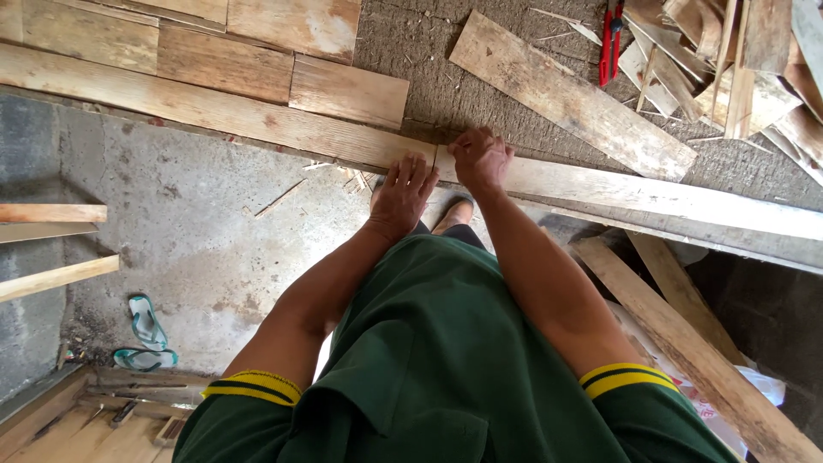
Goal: The person is cutting, fitting, and arranging thin wooden shingles or tiles to form a surface.
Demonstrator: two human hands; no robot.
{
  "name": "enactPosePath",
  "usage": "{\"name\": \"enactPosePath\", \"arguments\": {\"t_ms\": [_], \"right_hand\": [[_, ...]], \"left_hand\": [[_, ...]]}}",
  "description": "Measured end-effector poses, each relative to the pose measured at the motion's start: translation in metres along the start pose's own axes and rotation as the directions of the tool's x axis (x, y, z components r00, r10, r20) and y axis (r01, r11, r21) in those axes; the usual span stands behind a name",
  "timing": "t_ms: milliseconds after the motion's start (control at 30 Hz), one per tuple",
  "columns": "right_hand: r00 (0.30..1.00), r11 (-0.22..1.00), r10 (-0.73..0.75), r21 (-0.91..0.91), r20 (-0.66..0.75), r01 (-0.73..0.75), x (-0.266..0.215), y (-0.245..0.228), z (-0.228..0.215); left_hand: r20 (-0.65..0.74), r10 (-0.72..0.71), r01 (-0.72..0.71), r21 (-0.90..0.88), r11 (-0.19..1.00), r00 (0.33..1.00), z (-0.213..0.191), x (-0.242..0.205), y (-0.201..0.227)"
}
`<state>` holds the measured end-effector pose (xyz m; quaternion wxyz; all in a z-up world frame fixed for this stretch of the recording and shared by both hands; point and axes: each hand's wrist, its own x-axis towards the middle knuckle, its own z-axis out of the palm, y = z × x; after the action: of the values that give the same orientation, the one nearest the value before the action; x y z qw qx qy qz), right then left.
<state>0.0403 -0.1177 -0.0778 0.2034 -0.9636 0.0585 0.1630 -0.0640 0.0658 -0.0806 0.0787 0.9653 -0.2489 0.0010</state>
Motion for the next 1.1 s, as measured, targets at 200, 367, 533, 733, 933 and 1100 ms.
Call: {"name": "enactPosePath", "arguments": {"t_ms": [200,367,533,733,933,1100], "right_hand": [[0.993,0.996,-0.085,-0.001,-0.081,0.085,-0.007,0.001,-0.006],[0.993,0.996,-0.075,0.044,-0.087,0.079,-0.007,0.007,0.0],[0.974,0.975,-0.201,0.078,-0.099,0.209,0.003,0.035,0.015],[0.994,0.993,-0.109,0.042,-0.019,0.109,-0.002,0.016,-0.01],[0.997,0.999,0.03,0.025,0.071,-0.032,0.003,0.008,-0.013],[0.989,0.994,0.11,0.005,0.101,-0.111,0.0,0.005,-0.01]], "left_hand": [[-0.056,0.008,-0.006,0.025,1.0,0.998,0.003,-0.001,0.002],[-0.084,-0.019,0.018,-0.023,1.0,0.996,0.002,-0.002,0.003],[-0.119,-0.026,0.025,-0.011,1.0,0.993,0.017,-0.006,0.004],[-0.135,-0.036,0.03,-0.047,0.998,0.99,0.014,-0.005,0.001],[-0.138,-0.044,0.034,-0.077,0.996,0.989,0.011,-0.005,0.003],[-0.133,-0.062,0.048,-0.102,0.994,0.989,0.008,-0.004,0.006]]}}
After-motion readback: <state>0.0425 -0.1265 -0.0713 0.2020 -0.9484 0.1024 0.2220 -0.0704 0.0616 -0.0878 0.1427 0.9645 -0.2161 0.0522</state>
